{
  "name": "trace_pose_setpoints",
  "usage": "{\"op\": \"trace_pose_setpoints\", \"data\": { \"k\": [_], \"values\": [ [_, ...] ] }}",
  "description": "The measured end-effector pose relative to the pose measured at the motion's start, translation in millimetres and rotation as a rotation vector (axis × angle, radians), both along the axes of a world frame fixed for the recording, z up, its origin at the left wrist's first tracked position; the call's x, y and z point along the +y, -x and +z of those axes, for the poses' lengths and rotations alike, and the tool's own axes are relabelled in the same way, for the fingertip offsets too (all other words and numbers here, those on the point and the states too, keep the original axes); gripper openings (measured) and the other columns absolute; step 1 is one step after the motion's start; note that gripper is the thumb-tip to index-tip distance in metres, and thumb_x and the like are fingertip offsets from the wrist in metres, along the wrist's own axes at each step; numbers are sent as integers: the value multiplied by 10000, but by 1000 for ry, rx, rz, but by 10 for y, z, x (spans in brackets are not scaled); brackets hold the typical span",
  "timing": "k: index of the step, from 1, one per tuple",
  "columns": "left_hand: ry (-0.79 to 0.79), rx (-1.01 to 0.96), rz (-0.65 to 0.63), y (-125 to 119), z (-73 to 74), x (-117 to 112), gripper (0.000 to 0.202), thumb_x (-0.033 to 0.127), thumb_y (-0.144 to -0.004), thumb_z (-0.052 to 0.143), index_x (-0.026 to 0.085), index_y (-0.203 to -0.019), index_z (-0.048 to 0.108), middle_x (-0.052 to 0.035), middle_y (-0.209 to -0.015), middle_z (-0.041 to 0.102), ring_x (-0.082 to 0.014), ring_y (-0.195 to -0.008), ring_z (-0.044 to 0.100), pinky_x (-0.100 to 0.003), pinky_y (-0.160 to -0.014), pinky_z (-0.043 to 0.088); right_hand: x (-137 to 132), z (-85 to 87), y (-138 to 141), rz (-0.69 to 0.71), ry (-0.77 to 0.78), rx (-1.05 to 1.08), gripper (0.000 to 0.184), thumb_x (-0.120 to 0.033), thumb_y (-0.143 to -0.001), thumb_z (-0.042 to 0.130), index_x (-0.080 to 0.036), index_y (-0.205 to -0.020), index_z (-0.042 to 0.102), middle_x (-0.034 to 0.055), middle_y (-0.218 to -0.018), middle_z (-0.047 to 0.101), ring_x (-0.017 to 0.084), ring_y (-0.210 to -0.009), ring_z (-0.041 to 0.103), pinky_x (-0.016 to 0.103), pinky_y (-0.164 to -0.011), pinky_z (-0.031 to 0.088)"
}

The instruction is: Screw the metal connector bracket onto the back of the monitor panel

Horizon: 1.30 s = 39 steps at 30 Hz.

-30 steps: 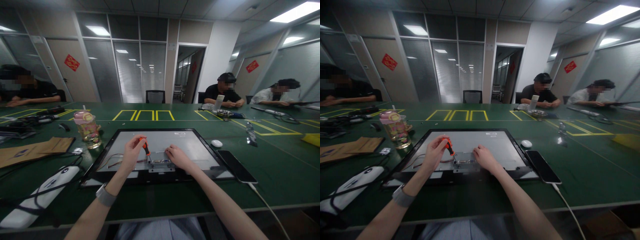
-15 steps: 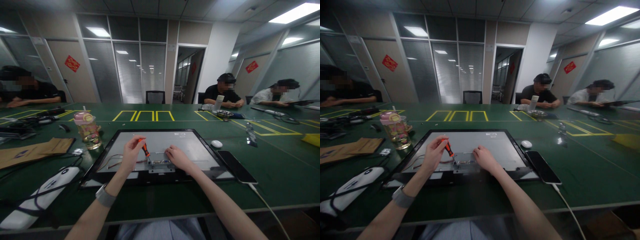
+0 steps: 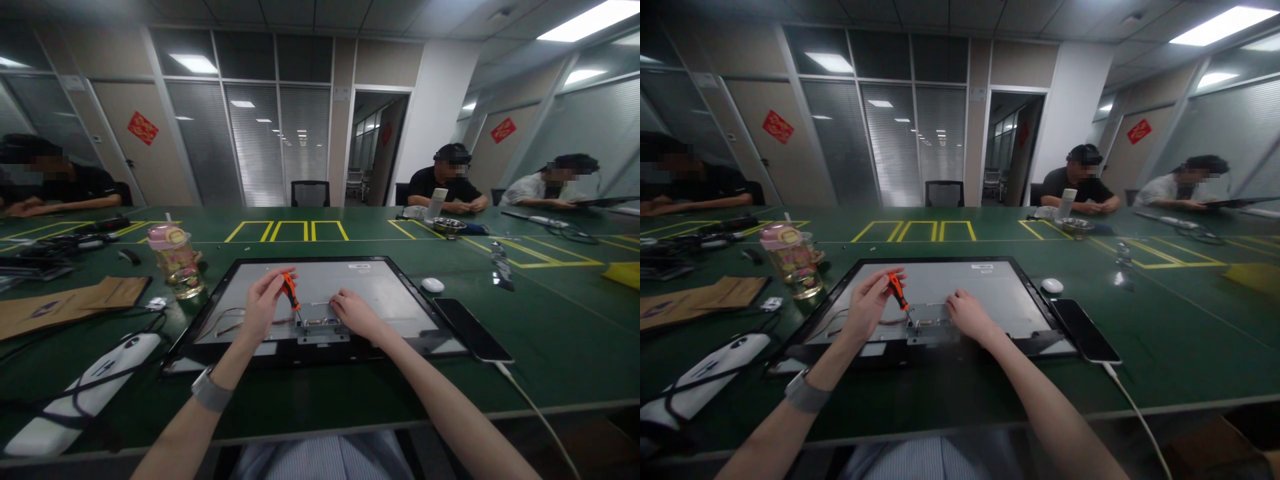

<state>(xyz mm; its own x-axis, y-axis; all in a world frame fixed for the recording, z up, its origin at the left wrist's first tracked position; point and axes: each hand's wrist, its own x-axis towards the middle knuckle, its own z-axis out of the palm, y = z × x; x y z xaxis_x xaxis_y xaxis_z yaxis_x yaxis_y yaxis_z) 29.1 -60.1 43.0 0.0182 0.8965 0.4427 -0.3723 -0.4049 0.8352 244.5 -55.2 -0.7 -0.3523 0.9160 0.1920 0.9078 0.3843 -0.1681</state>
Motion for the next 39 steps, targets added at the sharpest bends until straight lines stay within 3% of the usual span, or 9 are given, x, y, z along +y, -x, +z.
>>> {"op": "trace_pose_setpoints", "data": {
  "k": [10, 14, 19, 27, 34, 39],
  "values": [
    [-11, 22, 57, 24, -74, 72, 215, 273, -703, 736, 158, -881, 705, -42, -805, 712, -135, -756, 655, -235, -723, 515, -14, 18, -7, 4, 0, -22, 343, -251, -971, 307, -147, -1016, 630, 104, -963, 601, 192, -905, 576, 268, -790, 384],
    [1, -38, -30, 20, -50, 65, 239, 324, -775, 656, 136, -916, 703, -83, -882, 710, -185, -814, 669, -313, -782, 527, -8, 13, -10, 10, 1, -24, 347, -253, -971, 303, -146, -1014, 631, 107, -959, 600, 196, -905, 572, 272, -795, 384],
    [20, -72, -86, 8, -25, 44, 247, 318, -764, 667, 142, -935, 697, -87, -913, 712, -208, -820, 678, -370, -817, 526, -2, 9, -11, 4, 5, -19, 332, -252, -968, 317, -144, -1025, 626, 105, -964, 596, 193, -887, 576, 272, -783, 383],
    [-30, 31, 77, 37, -100, 109, 234, 264, -685, 747, 168, -896, 713, -10, -787, 678, -108, -728, 619, -205, -698, 485, 7, -16, -19, -10, 6, -8, 328, -261, -969, 322, -147, -1026, 624, 103, -978, 589, 187, -908, 576, 265, -794, 379],
    [-9, -35, -89, -5, -41, 46, 243, 335, -800, 628, 157, -951, 695, -102, -1042, 679, -218, -918, 655, -341, -801, 522, 12, -17, -18, -2, 8, -2, 314, -251, -965, 332, -156, -1024, 626, 97, -965, 590, 188, -898, 577, 263, -794, 376],
    [-27, 23, -26, 20, -60, 63, 234, 305, -740, 698, 169, -930, 695, -43, -820, 687, -149, -749, 646, -279, -736, 510, -3, -2, -18, -3, 18, 3, 330, -262, -969, 320, -155, -1038, 625, 103, -974, 589, 188, -885, 577, 266, -787, 376]
  ]
}}
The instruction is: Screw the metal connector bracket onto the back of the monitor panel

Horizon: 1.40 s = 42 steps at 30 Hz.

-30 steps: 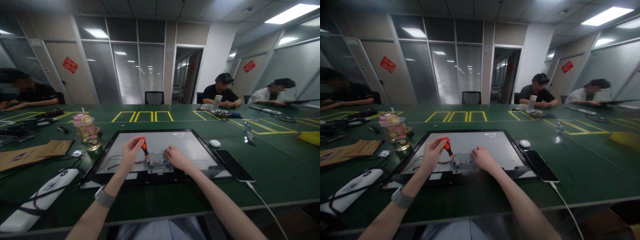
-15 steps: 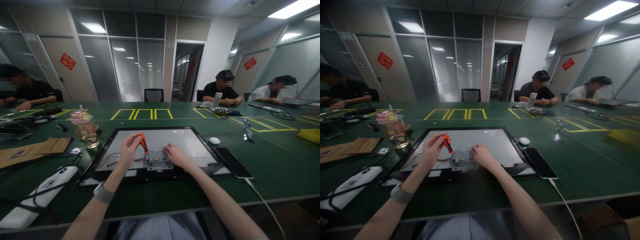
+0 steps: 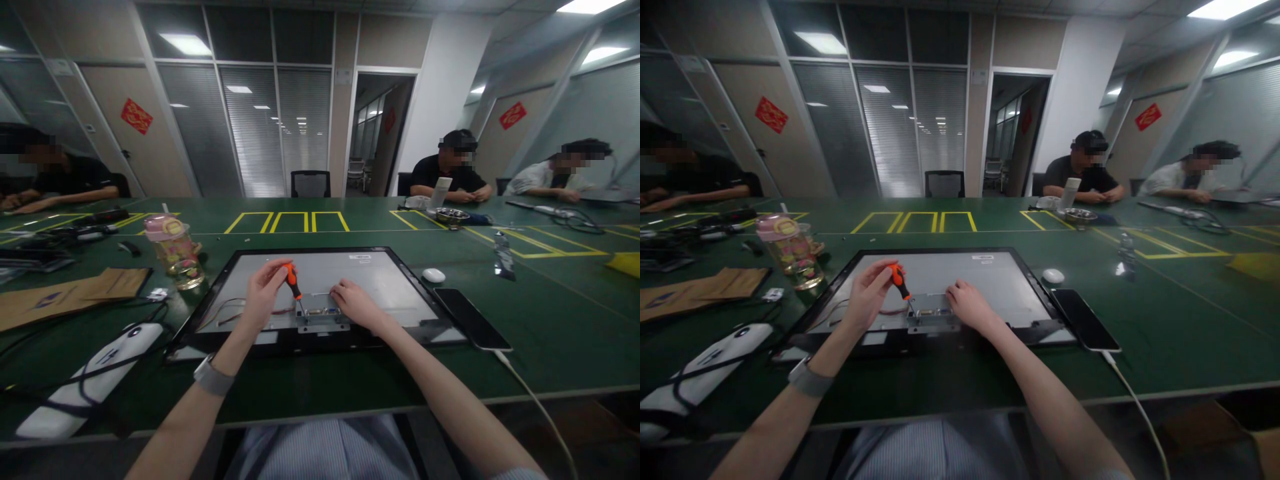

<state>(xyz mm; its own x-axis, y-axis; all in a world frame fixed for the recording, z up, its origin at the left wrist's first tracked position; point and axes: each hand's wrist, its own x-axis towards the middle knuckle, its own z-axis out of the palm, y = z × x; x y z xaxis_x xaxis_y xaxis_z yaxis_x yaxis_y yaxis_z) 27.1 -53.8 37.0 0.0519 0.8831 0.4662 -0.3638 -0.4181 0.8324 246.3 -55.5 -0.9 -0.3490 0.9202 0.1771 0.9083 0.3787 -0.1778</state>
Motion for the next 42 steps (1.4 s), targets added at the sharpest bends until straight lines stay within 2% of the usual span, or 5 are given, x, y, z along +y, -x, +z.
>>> {"op": "trace_pose_setpoints", "data": {
  "k": [5, 10, 21, 32, 42],
  "values": [
    [-59, 61, 114, 8, -35, 32, 193, 259, -710, 724, 184, -888, 709, -17, -842, 643, -110, -750, 593, -214, -708, 484, -5, 7, 1, 0, 4, 1, 332, -266, -968, 321, -154, -1040, 625, 105, -979, 587, 190, -900, 571, 268, -799, 374],
    [-14, -36, -41, -34, 25, -7, 228, 326, -810, 614, 156, -930, 708, -94, -1055, 663, -204, -942, 627, -318, -818, 504, 2, 2, 5, -3, 6, -4, 339, -268, -969, 313, -150, -1045, 622, 104, -985, 586, 190, -906, 577, 268, -804, 376],
    [0, 28, 40, -2, 0, 15, 191, 260, -715, 724, 168, -880, 703, 2, -701, 643, -99, -680, 589, -198, -660, 455, -17, 20, 6, -5, 4, -4, 341, -270, -972, 311, -153, -1039, 624, 107, -992, 589, 192, -908, 574, 275, -809, 381],
    [33, -72, -121, -60, 67, -58, 272, 297, -800, 620, 151, -1020, 686, -121, -1156, 646, -258, -1089, 590, -392, -901, 500, 18, -18, 6, 0, -6, -9, 346, -260, -971, 310, -140, -1055, 623, 108, -985, 593, 191, -915, 578, 276, -827, 382],
    [56, 28, 12, -27, 9, -9, 287, 261, -678, 748, 173, -946, 694, -40, -875, 694, -151, -814, 641, -269, -787, 504, -12, 21, 2, -2, 8, -1, 330, -261, -972, 316, -156, -1047, 620, 100, -984, 586, 189, -920, 573, 269, -809, 376]
  ]
}}
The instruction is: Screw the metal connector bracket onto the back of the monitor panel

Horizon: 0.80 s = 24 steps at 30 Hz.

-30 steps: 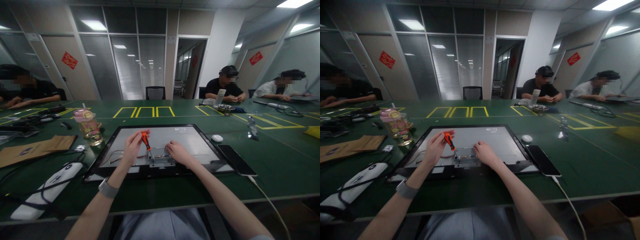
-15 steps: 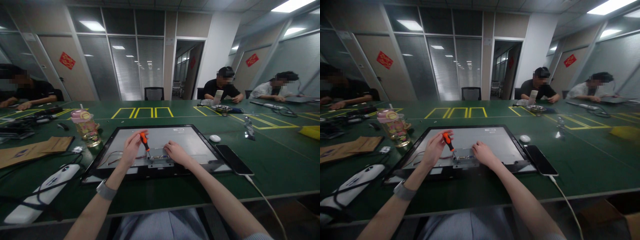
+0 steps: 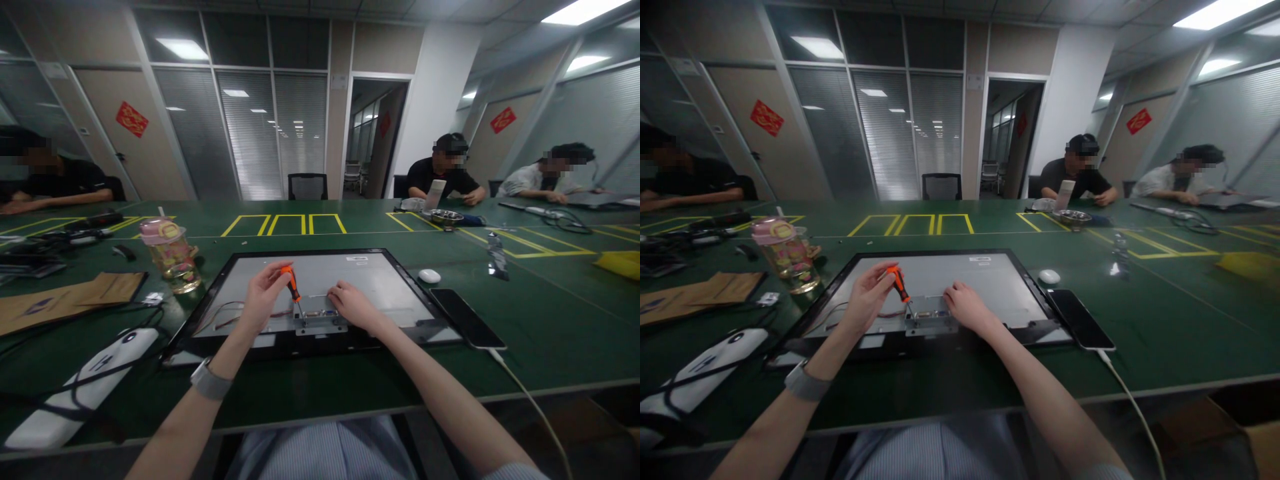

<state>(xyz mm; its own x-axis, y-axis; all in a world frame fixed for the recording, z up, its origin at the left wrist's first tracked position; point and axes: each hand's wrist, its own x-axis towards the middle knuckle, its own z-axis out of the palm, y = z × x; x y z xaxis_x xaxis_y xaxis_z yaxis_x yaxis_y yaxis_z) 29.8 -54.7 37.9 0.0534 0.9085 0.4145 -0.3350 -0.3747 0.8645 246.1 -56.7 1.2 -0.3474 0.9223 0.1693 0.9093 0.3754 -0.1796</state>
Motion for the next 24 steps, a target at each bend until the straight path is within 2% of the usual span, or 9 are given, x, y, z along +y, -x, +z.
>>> {"op": "trace_pose_setpoints", "data": {
  "k": [3, 7, 10, 13, 19, 21, 24],
  "values": [
    [-30, 28, 37, 7, -10, 8, 272, 250, -674, 750, 172, -928, 697, -32, -846, 683, -141, -800, 624, -252, -769, 500, 0, 2, 1, -2, 7, 0, 329, -261, -973, 317, -157, -1062, 615, 101, -991, 583, 187, -921, 573, 267, -807, 376],
    [-32, -45, -96, -9, 24, -31, 257, 340, -783, 648, 169, -970, 682, -92, -1037, 678, -211, -945, 633, -322, -803, 515, 11, -2, 5, -4, 13, -4, 323, -253, -972, 321, -154, -1061, 615, 101, -989, 584, 183, -914, 578, 264, -812, 374],
    [-24, -67, -161, -19, 53, -56, 252, 333, -806, 621, 164, -986, 672, -108, -1084, 667, -229, -942, 646, -370, -826, 515, 13, -4, 10, -3, 9, -9, 324, -253, -971, 320, -155, -1043, 619, 99, -986, 587, 184, -916, 579, 263, -812, 374],
    [-8, -59, -145, -14, 43, -43, 255, 331, -776, 656, 173, -976, 669, -89, -999, 689, -199, -843, 663, -357, -805, 515, 8, -5, 13, -5, 4, -13, 332, -261, -972, 314, -153, -1027, 623, 104, -983, 587, 190, -912, 578, 268, -804, 377],
    [-44, 22, 15, 12, -16, 5, 221, 275, -688, 743, 176, -878, 689, -3, -748, 644, -117, -705, 590, -223, -692, 482, 7, -8, 7, -5, -3, -19, 333, -262, -972, 310, -157, -1019, 623, 105, -979, 592, 191, -910, 573, 270, -798, 381],
    [-47, 25, -5, 8, -5, -9, 223, 294, -713, 722, 176, -900, 692, -18, -796, 658, -128, -743, 599, -230, -711, 488, 9, -10, 6, -5, -8, -20, 335, -265, -972, 309, -159, -1020, 623, 105, -982, 592, 191, -911, 571, 270, -796, 381],
    [-33, -13, -105, -11, 35, -45, 253, 348, -791, 638, 162, -954, 691, -88, -1033, 669, -187, -908, 623, -290, -794, 508, 13, -15, 8, -4, -12, -23, 336, -263, -972, 308, -158, -1022, 624, 102, -974, 593, 189, -891, 574, 270, -786, 381]
  ]
}}
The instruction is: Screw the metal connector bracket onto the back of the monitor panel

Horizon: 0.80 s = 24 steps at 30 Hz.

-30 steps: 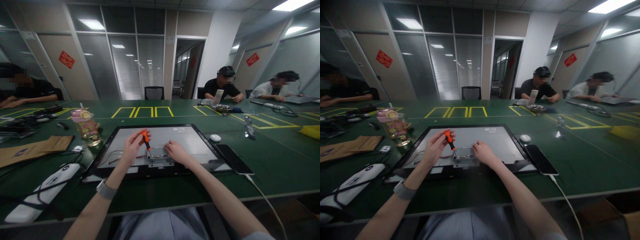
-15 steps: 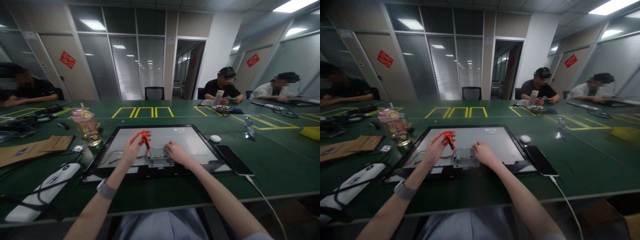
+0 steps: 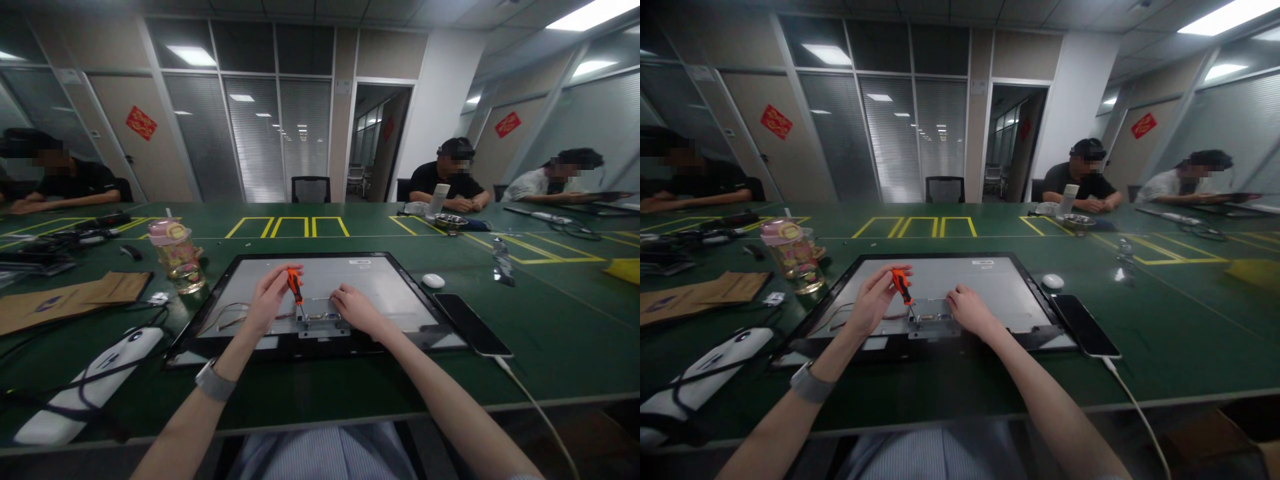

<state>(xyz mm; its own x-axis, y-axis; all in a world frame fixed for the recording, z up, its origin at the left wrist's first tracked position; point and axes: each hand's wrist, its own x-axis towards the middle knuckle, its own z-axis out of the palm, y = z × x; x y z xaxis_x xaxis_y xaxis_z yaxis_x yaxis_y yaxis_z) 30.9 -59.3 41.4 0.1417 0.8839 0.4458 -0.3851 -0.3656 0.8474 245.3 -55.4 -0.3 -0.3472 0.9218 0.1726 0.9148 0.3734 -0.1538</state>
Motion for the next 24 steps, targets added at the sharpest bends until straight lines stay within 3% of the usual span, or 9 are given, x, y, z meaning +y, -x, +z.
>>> {"op": "trace_pose_setpoints", "data": {
  "k": [2, 6, 14, 17, 20, 24],
  "values": [
    [0, -22, -26, -9, 20, -15, 251, 337, -802, 626, 157, -964, 689, -105, -1101, 657, -209, -966, 619, -316, -823, 510, 4, -7, 1, 1, -3, -1, 338, -262, -972, 307, -156, -1019, 625, 100, -969, 593, 187, -883, 576, 268, -780, 380],
    [26, -59, -32, -4, 16, -8, 241, 323, -774, 663, 167, -956, 686, -87, -980, 698, -193, -878, 654, -325, -818, 506, 10, -20, -2, 4, -6, -2, 342, -264, -974, 304, -151, -1014, 624, 101, -967, 589, 183, -875, 574, 267, -774, 375],
    [8, -14, 72, 11, -9, 4, 199, 212, -670, 755, 180, -856, 693, 18, -738, 634, -84, -686, 579, -189, -678, 459, 1, -20, -12, 7, -19, 5, 345, -270, -973, 301, -154, -1016, 623, 93, -961, 585, 183, -883, 571, 262, -765, 374],
    [-6, -8, 46, 7, 7, -1, 179, 246, -708, 726, 167, -865, 693, -25, -883, 661, -108, -747, 602, -219, -723, 478, 8, -27, -11, 9, -18, 4, 341, -270, -971, 304, -155, -1012, 623, 95, -965, 586, 183, -881, 572, 262, -769, 375],
    [-2, -47, -40, 1, 27, -12, 204, 314, -791, 642, 145, -895, 693, -99, -1095, 646, -187, -925, 622, -305, -822, 500, 19, -34, -9, 9, -12, 2, 344, -269, -971, 302, -151, -1003, 624, 101, -963, 589, 186, -885, 574, 265, -784, 375],
    [4, -101, -108, -5, 38, -24, 189, 297, -832, 598, 146, -911, 678, -118, -1145, 640, -255, -1085, 588, -394, -906, 489, 24, -30, -7, 7, -3, 2, 334, -260, -969, 309, -153, -1002, 624, 103, -963, 591, 189, -895, 576, 267, -791, 376]
  ]
}}
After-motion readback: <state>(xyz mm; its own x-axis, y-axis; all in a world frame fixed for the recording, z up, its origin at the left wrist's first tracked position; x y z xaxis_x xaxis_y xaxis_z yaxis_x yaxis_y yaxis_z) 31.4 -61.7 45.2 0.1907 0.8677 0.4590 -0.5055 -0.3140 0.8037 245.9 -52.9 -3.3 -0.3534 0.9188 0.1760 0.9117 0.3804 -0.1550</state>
